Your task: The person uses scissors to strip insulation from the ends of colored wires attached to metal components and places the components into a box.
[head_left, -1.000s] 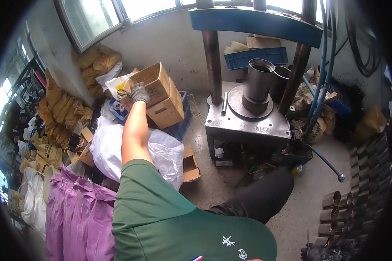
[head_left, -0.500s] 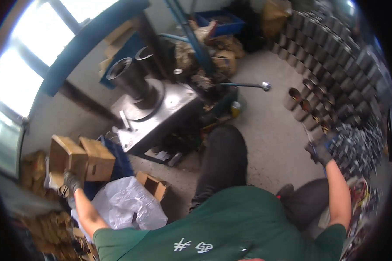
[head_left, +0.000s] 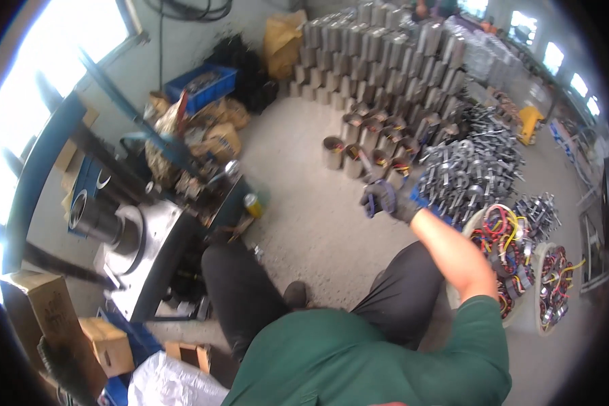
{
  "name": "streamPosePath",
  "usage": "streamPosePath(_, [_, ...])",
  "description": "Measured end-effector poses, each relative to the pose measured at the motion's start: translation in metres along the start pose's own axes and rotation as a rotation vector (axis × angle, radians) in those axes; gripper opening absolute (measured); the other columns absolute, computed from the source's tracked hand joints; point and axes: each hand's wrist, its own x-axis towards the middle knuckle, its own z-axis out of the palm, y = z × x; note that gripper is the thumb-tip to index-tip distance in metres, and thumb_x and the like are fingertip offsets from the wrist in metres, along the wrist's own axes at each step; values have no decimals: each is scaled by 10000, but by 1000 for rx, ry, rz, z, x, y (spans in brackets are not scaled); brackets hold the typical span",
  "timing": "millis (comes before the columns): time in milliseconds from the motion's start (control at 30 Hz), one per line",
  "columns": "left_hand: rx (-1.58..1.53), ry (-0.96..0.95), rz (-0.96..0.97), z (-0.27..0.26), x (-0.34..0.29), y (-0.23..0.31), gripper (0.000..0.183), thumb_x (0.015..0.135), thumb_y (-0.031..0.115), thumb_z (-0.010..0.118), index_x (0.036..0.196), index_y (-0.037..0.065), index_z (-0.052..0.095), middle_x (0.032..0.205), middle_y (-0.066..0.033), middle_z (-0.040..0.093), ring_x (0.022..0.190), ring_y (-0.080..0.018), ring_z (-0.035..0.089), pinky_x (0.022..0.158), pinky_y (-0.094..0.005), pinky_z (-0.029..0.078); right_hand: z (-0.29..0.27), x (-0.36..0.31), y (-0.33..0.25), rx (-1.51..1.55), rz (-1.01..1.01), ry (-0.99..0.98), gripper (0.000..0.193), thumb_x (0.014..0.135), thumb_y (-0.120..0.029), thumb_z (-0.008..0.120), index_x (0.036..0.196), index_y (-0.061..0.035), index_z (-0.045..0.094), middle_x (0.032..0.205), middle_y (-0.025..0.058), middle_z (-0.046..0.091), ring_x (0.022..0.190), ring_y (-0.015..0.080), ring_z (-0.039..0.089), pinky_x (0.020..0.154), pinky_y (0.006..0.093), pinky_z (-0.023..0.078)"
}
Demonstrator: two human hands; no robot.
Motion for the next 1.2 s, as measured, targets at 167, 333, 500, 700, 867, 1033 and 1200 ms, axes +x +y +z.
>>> streamPosePath(167, [1663,184,788,158,-14,33,505,707,379,827,1017,47,606,923,-82,630,842,-266,636,750,-378,547,-15,7,2,149,-166,118,291,921,-278,678,1108,-107,536,735,91,647,568,171,621,481,294,491])
streamPosePath(333, [785,-365,747,261,-38,52,397,861,-21,669,1216,24,498,1114,-126,558,973,-282,623,792,-401,580,-29,2,-1,119,-175,250,236,924,-183,650,1089,-81,514,718,102,612,534,184,598,430,311,483])
streamPosePath(500, [1028,-528,943,366,-64,83,431,769,-6,682,1187,11,580,976,-141,551,877,-311,571,761,-383,466,-39,5,-2,382,-337,388,179,931,-184,641,1060,-112,540,783,55,604,604,180,606,458,322,474])
streamPosePath(700, [697,-756,1433,514,-69,83,401,634,28,762,1012,59,633,819,-144,530,746,-368,553,614,-447,445,-65,-39,-76,718,-990,626,217,1020,-344,538,1047,-131,570,808,-20,516,605,97,476,512,289,402])
streamPosePath(867, [633,-977,1476,616,-91,9,192,774,71,614,964,100,609,853,-119,559,835,-307,587,683,-425,504,-65,-143,-113,238,-1293,1043,378,961,-232,673,1229,-97,443,908,4,532,760,114,544,588,283,457])
streamPosePath(1033, [510,-1328,1261,698,-126,-140,135,823,143,650,930,90,589,885,-153,592,840,-352,623,680,-472,511,-48,-160,-84,-271,-971,1373,420,924,-330,673,1156,-25,501,853,122,581,796,234,597,714,367,492])
streamPosePath(1200, [622,-1620,1174,729,-182,-308,147,859,156,585,988,95,622,960,-158,629,942,-358,647,756,-467,548,-63,-95,-32,-495,-672,990,360,926,-270,660,1232,-100,575,980,182,668,874,289,658,782,385,516])
